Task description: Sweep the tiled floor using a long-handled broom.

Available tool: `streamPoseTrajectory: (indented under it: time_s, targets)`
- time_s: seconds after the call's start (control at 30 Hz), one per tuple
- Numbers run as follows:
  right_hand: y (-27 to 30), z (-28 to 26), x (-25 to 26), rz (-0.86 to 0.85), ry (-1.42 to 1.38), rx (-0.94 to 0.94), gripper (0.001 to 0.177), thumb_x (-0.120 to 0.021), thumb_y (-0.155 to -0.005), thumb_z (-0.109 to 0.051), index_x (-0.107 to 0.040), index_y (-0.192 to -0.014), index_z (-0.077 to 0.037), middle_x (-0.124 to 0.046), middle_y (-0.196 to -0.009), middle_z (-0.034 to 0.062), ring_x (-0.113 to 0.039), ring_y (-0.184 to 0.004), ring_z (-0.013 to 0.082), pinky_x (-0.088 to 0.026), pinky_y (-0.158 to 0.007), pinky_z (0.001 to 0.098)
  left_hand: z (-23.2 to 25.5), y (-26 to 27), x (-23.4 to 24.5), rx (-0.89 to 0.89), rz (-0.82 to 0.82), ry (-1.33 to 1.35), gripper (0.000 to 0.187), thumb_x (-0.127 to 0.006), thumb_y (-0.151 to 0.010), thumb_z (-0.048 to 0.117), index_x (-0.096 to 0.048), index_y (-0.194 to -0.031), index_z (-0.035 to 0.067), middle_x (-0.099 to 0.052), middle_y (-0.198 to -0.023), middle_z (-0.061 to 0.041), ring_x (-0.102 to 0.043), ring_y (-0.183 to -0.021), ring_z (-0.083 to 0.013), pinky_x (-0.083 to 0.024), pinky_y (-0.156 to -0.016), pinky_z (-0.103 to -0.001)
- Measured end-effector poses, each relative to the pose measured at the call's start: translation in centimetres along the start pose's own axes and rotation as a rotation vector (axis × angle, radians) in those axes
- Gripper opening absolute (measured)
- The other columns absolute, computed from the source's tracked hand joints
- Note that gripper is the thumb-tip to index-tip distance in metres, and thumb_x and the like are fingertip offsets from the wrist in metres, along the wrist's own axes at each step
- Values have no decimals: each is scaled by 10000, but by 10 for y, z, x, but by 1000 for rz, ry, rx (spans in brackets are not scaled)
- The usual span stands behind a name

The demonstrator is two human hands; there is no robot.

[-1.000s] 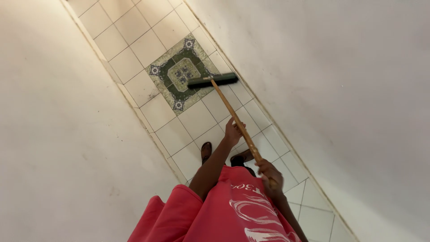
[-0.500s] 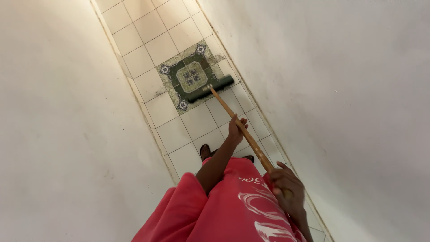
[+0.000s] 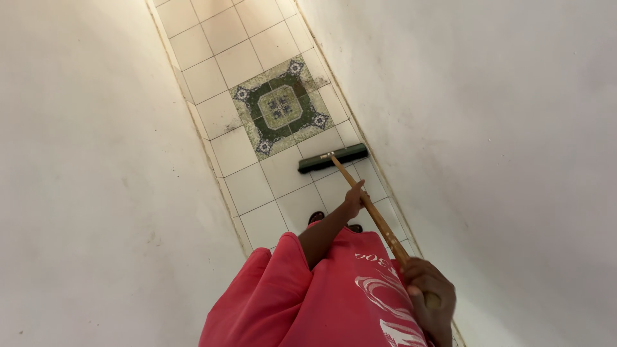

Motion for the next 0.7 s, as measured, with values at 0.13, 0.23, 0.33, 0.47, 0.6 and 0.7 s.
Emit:
streamPoseTrajectory:
  time_s: [0.13,0.23,0.33,0.47,0.6,0.7]
  targets:
    - [-3,37,-8,-4,-115,-41,416,-717,-973,-326,-568,-718,-33,-631,-729,101,-695,-861,285,-527,-1094,522,10,-11,-10,-16,-16,-58,570,-708,-921,506,-528,-1173,27,-560,-977,-102,-600,-884,-227,-547,-824,-410]
    - [-8,31,-13,-6,-167,18,393,-712,-983,-292,-564,-723,-38,-621,-728,107,-684,-838,288,-524,-1074,535,15,-7,-11,-30,-26,-46,552,-712,-924,495,-523,-1165,37,-539,-983,-92,-584,-890,-227,-542,-827,-409]
    - [-22,26,-20,-22,-159,94,388,-706,-981,-285,-566,-722,-31,-625,-734,116,-676,-810,282,-540,-1012,528,24,-12,-9,-33,-52,-4,499,-710,-939,451,-528,-1164,45,-538,-994,-86,-584,-892,-218,-546,-835,-407]
    - [-44,25,-23,-9,-154,92,393,-691,-992,-290,-565,-717,-39,-630,-726,106,-676,-782,265,-570,-975,514,36,-14,-15,-22,-91,81,441,-696,-961,379,-518,-1153,24,-542,-995,-104,-605,-894,-236,-592,-846,-432]
    - [-81,17,-32,-27,-171,53,367,-682,-1012,-250,-570,-741,-31,-619,-729,106,-664,-773,256,-561,-987,512,60,-31,-21,-72,-95,176,417,-668,-998,310,-488,-1143,-37,-550,-998,-154,-643,-876,-268,-631,-831,-447]
    - [-118,23,-37,-67,-170,39,341,-679,-1016,-218,-573,-750,-33,-621,-729,102,-658,-757,240,-555,-992,507,81,-61,-26,-117,-56,178,370,-643,-1000,234,-473,-1146,-61,-568,-1006,-173,-663,-868,-280,-628,-816,-433]
Point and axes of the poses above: each hand's wrist, its own y-axis away from the middle knuckle, its own x-axis out of the back of the hand, z = x × y, the point moved 10 cm from there along -y, towards the middle knuckle
